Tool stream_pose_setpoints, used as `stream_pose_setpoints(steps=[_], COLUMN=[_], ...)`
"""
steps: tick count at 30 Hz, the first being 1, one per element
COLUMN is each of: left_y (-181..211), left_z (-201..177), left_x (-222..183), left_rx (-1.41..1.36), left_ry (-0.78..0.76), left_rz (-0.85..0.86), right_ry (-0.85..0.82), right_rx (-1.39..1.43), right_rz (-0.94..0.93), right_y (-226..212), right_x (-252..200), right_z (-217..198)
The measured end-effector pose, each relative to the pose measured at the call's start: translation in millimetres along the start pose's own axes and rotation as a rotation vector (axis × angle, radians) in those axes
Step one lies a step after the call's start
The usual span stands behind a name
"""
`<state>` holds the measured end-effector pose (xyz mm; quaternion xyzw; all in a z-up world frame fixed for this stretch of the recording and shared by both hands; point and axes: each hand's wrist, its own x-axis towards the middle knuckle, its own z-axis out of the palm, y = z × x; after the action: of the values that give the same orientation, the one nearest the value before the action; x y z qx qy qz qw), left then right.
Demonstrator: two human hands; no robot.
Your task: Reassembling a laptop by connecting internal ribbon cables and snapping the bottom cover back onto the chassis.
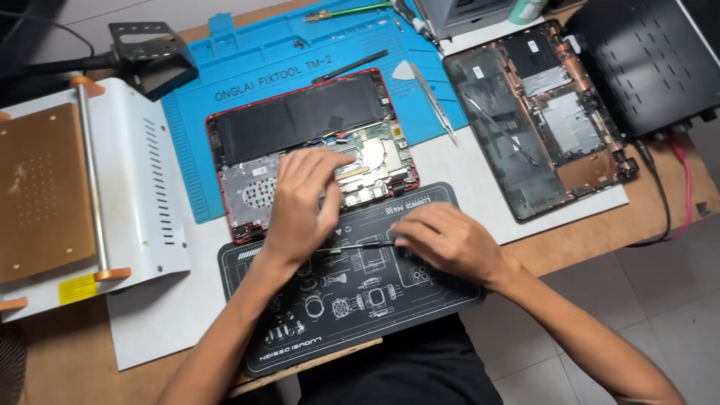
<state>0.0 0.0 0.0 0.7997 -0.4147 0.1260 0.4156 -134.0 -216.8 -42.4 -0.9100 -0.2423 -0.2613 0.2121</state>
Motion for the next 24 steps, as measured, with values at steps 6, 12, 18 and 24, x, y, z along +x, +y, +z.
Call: stream_pose_setpoints(steps=[6, 12, 18, 24], left_y=[9.1, 15.8, 2.7, -10.5], left_z=[75.8, 125.1, 136.4, 141.1], left_x=[54.1, 82.4, 100.8, 112.9], left_rx=[0.071, 0.088, 0.158, 0.233], left_ry=[-0.221, -0.264, -0.254, -0.256], left_rz=[0.165, 0.208, 0.225, 0.26], right_ry=[-0.05, -0.221, -0.18, -0.135], right_rx=[-0.564, -0.448, -0.091, 0.023], right_rz=[0.392, 0.581, 0.831, 0.868], right_y=[105.1, 143.2, 145.4, 92.6], right_x=[-14.6, -27.6, -17.1, -0.4], right_z=[-52.2, -49.2, -56.8, -70.3])
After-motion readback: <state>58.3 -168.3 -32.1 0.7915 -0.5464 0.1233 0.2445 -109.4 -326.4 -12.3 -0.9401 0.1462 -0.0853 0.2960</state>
